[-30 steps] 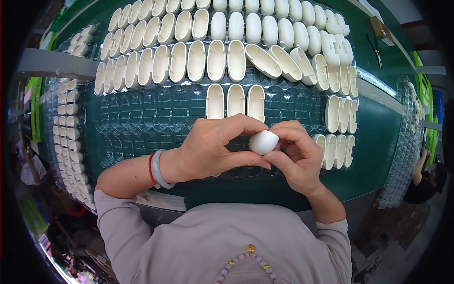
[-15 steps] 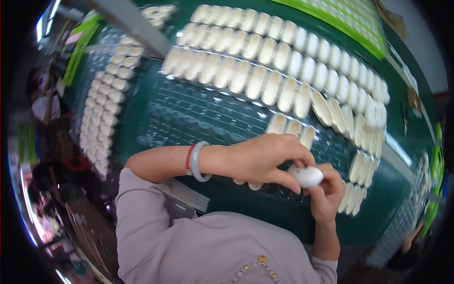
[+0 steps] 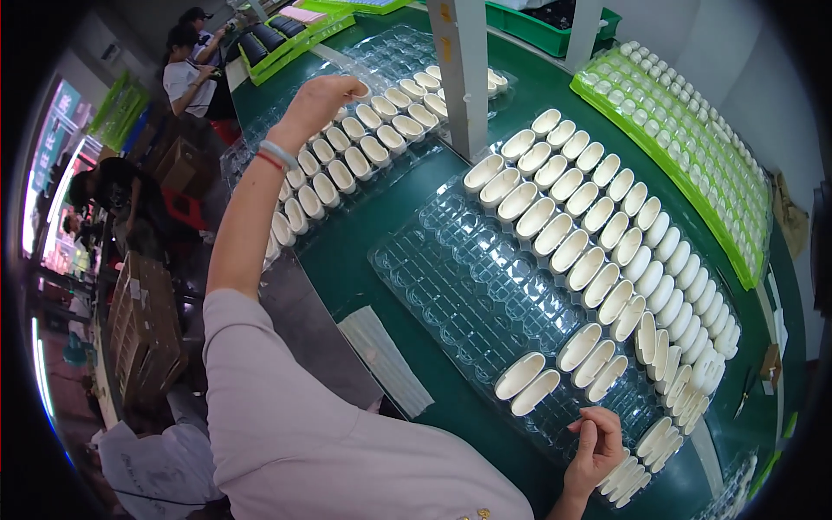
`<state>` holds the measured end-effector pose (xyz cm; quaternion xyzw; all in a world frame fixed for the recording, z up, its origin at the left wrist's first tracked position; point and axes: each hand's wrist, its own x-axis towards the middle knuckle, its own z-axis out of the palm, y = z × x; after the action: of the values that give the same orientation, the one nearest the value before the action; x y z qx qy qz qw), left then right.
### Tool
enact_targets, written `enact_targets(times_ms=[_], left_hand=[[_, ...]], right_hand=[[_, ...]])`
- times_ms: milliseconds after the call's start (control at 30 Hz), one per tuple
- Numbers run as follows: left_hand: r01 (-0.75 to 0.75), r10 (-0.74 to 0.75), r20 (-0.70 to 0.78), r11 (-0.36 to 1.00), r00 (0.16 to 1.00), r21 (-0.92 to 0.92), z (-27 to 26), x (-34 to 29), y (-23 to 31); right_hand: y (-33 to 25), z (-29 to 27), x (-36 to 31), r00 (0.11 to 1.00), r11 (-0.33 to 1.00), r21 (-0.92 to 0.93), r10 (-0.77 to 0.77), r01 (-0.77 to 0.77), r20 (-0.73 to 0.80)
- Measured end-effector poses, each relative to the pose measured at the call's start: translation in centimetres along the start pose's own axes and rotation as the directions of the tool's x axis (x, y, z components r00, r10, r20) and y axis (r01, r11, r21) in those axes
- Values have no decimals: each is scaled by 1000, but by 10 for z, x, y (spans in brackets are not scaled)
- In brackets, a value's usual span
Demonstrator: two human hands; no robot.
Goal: The person assembles small white plastic shells by hand, then places them into a plastic tray.
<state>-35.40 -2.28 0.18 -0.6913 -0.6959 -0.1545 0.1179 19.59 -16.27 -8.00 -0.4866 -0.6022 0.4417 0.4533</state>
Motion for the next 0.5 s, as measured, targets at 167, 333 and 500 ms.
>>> enact_targets(times_ms=[167, 333, 500], left_hand=[[149, -158, 122, 986, 980, 81, 39, 5, -67], [6, -27, 173, 993, 985, 118, 86, 14, -90], [171, -162, 193, 985, 968, -35, 59, 9, -111]], right_hand=[[5, 1, -7, 1000, 1000, -12, 9, -9, 7], [-1, 5, -5, 998, 998, 20, 52, -53, 18], [-5, 6, 8, 996, 1000, -2, 13, -13, 92]])
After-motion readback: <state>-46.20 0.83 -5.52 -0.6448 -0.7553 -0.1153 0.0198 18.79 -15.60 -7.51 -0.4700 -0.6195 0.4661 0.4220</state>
